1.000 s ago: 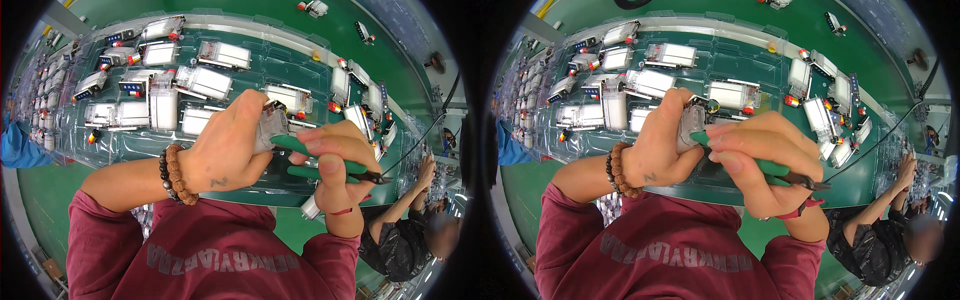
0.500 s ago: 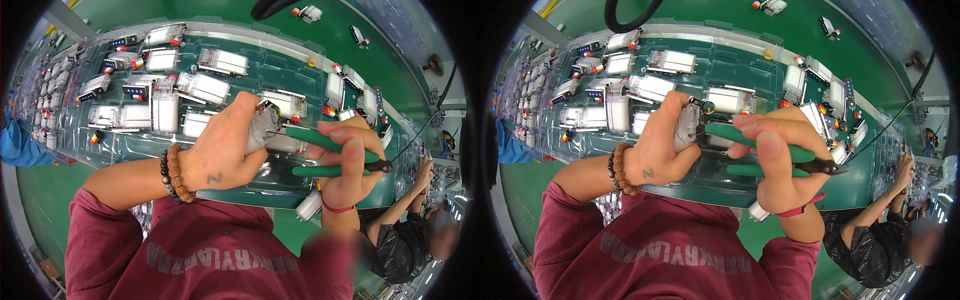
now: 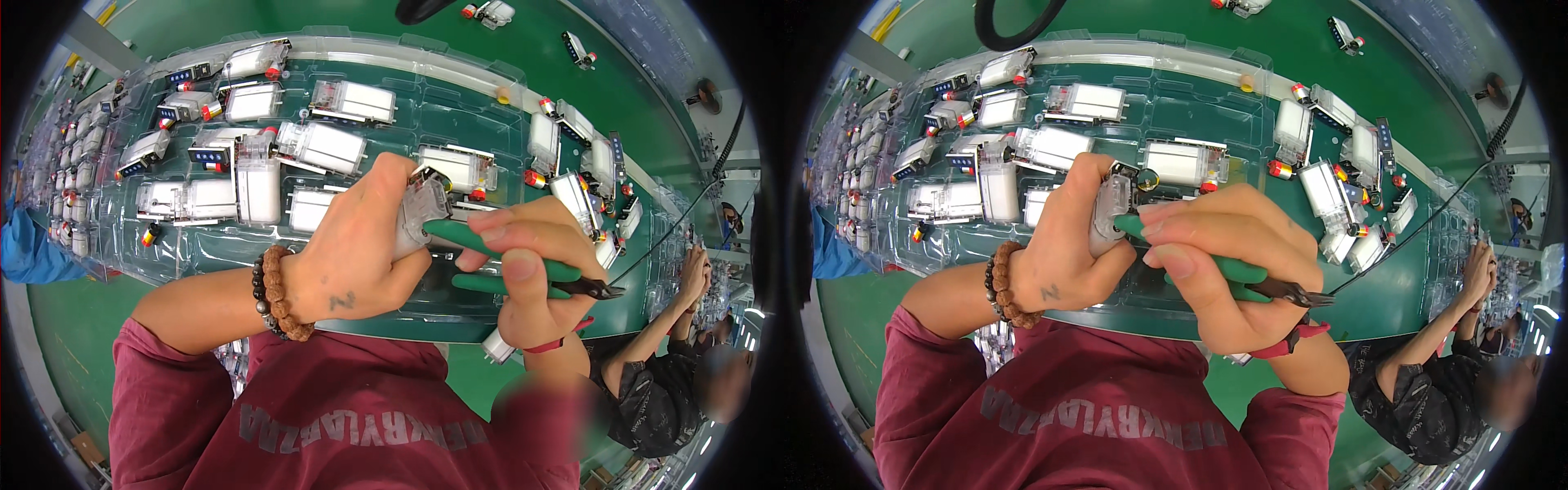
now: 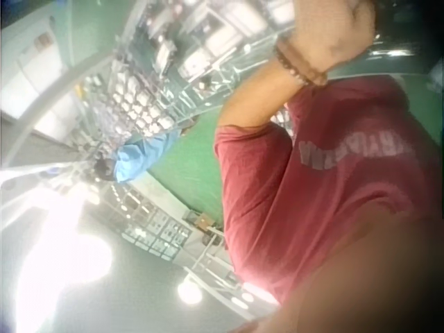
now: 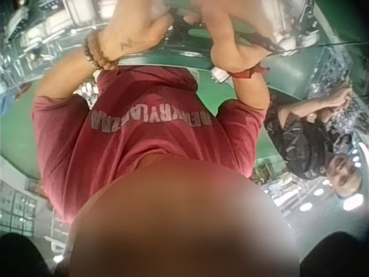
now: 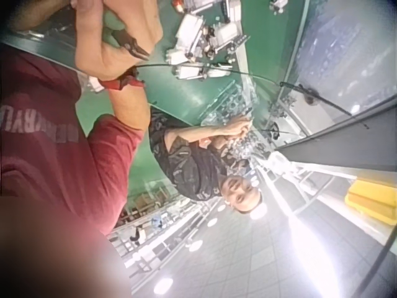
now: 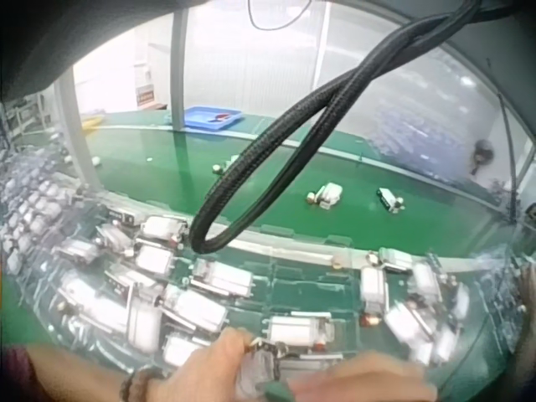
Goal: The person uses a green-handled tool to manipulate wires and components on small white electronic devices arranged on a green workbench. They repeatedly pick up a device, adjust internal parts, and place it back down while another person works nearby.
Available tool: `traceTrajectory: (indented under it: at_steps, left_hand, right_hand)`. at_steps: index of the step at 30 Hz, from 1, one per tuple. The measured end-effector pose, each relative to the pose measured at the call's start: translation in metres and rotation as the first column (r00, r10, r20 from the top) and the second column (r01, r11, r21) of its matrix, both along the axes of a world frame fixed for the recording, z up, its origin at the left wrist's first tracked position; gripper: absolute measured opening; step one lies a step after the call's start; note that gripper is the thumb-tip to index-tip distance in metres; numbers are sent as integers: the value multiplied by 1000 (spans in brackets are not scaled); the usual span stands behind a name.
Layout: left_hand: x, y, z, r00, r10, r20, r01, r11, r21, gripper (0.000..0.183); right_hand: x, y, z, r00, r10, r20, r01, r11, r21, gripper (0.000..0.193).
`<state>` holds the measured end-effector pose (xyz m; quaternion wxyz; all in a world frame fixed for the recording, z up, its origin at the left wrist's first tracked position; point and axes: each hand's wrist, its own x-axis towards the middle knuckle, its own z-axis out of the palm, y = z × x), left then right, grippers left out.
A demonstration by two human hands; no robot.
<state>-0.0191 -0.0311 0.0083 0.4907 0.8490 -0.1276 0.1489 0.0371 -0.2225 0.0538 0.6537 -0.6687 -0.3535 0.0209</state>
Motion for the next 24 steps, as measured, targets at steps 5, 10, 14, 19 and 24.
traceTrajectory:
  at_steps: [5,10,14,19,24]
  left_hand:
    - [-1,-1,1,999,23,-45,-21,999,51,57]
    - [-3,-1,4,991,45,-124,-33,995,96,58]
    - [2,-2,5,997,25,-69,-21,998,57,53]
    - [-1,-1,8,979,34,-201,-28,999,32,57]
    - [2,-1,6,997,2,-73,0,1000,22,51]
  right_hand:
    - [5,-1,3,991,65,120,-51,991,-121,19]
    - [14,1,11,920,179,349,-107,971,-216,21]
    - [14,1,9,930,130,344,-88,987,-134,21]
    - [10,-2,2,991,85,104,-81,996,-40,16]
    - [11,1,-4,992,109,-64,-101,989,108,9]
